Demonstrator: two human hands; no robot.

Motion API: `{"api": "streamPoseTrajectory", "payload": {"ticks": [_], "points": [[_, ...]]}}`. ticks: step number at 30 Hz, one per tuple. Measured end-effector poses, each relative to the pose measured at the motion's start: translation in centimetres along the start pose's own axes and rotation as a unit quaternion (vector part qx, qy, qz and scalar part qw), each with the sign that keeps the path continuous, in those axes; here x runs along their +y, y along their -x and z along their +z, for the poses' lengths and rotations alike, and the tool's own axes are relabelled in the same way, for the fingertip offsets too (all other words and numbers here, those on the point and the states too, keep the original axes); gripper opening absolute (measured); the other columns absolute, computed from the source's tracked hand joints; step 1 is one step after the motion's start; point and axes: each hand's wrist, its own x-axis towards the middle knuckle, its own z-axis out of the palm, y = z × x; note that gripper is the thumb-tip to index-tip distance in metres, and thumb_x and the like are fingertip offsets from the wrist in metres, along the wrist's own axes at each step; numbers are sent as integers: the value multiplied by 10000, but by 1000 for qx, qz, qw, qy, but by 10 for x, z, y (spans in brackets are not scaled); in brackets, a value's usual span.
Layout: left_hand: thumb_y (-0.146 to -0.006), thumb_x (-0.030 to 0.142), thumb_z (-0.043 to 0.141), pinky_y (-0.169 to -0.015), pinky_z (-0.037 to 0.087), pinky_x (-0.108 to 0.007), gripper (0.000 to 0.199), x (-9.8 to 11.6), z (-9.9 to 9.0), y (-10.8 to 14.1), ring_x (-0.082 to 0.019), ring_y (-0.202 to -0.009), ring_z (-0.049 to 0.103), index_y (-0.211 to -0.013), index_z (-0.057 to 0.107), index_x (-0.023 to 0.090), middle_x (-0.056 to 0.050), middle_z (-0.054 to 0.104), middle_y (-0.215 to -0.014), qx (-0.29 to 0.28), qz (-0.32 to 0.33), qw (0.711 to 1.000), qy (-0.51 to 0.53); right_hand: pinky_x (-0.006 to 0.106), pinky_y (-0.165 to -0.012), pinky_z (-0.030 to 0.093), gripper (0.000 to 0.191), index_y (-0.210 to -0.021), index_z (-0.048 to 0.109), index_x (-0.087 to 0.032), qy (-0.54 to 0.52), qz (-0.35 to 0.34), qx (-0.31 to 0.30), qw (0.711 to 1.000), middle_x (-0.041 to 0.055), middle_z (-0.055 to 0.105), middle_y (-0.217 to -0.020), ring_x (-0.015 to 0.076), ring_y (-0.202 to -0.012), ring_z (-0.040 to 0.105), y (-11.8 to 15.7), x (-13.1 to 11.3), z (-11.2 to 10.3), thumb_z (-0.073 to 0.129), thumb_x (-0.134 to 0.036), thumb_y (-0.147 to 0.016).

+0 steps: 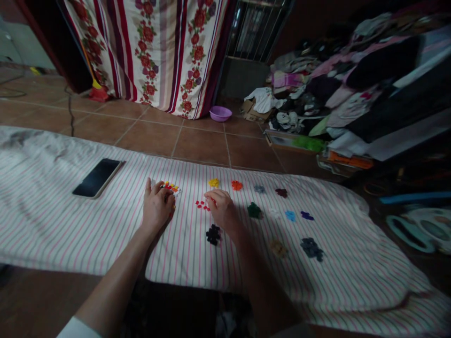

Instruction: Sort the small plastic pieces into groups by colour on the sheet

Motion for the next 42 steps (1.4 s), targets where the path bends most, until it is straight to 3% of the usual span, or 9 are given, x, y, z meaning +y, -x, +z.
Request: {"api": "streamPoseTrajectory", "payload": {"ticks": [5, 11, 19, 26, 35, 42], "points": [[-890, 310, 436, -1217, 166, -555, 294, -3, 3, 2, -262, -1206, 522, -781, 676, 180, -114, 640, -1101, -11, -30, 999, -11, 385, -908, 476, 244, -863, 693, -189, -3, -1, -4, 1000, 77, 703, -897, 218, -928, 613, -1, -5, 2, 468, -102, -825], [-873, 288, 453, -1187, 213, -606, 258, 0, 2, 0, -271, -1156, 552, -764, 666, 193, -102, 641, -1055, 7, 1, 1000, -13, 386, -908, 472, 255, -876, 692, -187, -3, -8, -14, 1000, 81, 697, -882, 216, -918, 613, -1, -8, 7, 457, -97, -832], [-834, 264, 486, -1161, 240, -644, 171, 5, -4, -1, -311, -1275, 454, -772, 632, 202, -112, 622, -1148, 25, -15, 998, 59, 400, -894, 473, 247, -889, 694, -188, -20, -11, -11, 1000, 81, 697, -905, 218, -920, 603, -1, -14, 12, 459, -126, -848], [-889, 238, 428, -1124, 318, -596, 158, 13, -13, -4, -243, -1104, 574, -829, 573, 220, -58, 674, -918, 15, -39, 992, 115, 399, -912, 478, 274, -918, 699, -167, -35, -19, 0, 999, 98, 704, -930, 222, -961, 604, -2, -18, 12, 441, -106, -851], [-900, 254, 431, -1116, 327, -551, 135, 24, -20, -1, -205, -903, 590, -832, 544, 225, -26, 653, -835, 4, -29, 992, 125, 383, -901, 492, 244, -984, 685, -191, -54, 1, -23, 998, 84, 706, -969, 211, -968, 628, -4, -32, 10, 478, -132, -869], [-858, 288, 466, -861, 500, -410, 127, 33, -15, 2, -216, -901, 588, -829, 567, 217, -54, 639, -886, -35, -16, 983, 181, 309, -851, 516, 298, -1165, 615, -222, -109, 17, -52, 993, 69, 686, -1073, 171, -958, 648, -5, -48, 15, 547, -176, -878]]}}
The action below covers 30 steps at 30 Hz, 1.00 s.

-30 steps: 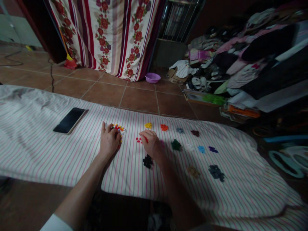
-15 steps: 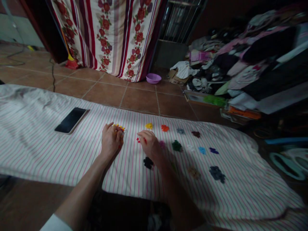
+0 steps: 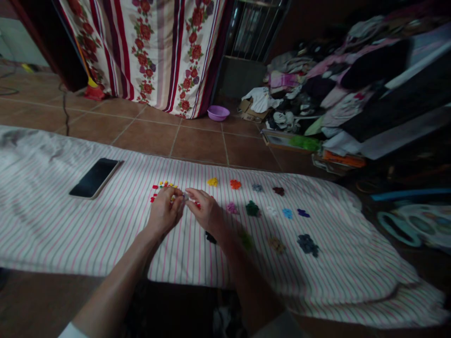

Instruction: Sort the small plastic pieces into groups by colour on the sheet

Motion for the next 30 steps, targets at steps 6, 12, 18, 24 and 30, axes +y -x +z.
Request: {"api": "streamPoseTrajectory", "payload": {"ticks": [6, 12, 18, 24, 30], "points": [[-828, 326, 512, -782, 515, -370, 130, -2, 0, 2, -197, -829, 619, -858, 583, 222, -42, 653, -868, -37, -28, 998, 33, 274, -824, 496, 208, -1061, 635, -224, 27, 4, -45, 999, 35, 680, -965, 155, -917, 632, -2, -10, 2, 512, -155, -909], [-804, 345, 543, -667, 516, -335, 117, 0, -6, 1, -177, -701, 625, -808, 589, 237, -19, 664, -792, -42, -68, 995, 54, 261, -830, 482, 204, -1046, 612, -225, 26, 3, -40, 999, 25, 682, -983, 147, -920, 627, -3, -15, 4, 496, -127, -909], [-811, 348, 534, -663, 520, -337, 129, 0, -8, 2, -176, -681, 627, -778, 600, 242, -8, 664, -741, -45, -53, 996, 59, 256, -810, 488, 196, -1007, 623, -231, 41, 1, -37, 998, 20, 694, -950, 140, -905, 639, -1, -14, 5, 482, -136, -910], [-843, 367, 528, -715, 531, -371, 166, -7, -6, 9, -210, -786, 645, -857, 627, 235, -53, 675, -837, -27, -8, 1000, -4, 249, -796, 489, 162, -953, 636, -215, 49, 5, -2, 999, 32, 694, -915, 144, -871, 645, 1, -2, -13, 511, -140, -882], [-876, 370, 477, -767, 535, -408, 180, -8, -13, 10, -234, -849, 645, -839, 610, 254, -61, 675, -860, 5, 30, 999, -28, 271, -736, 515, 170, -919, 664, -205, 63, 69, 129, 987, 37, 695, -851, 151, -753, 637, 9, 39, -71, 526, -193, -820]]}}
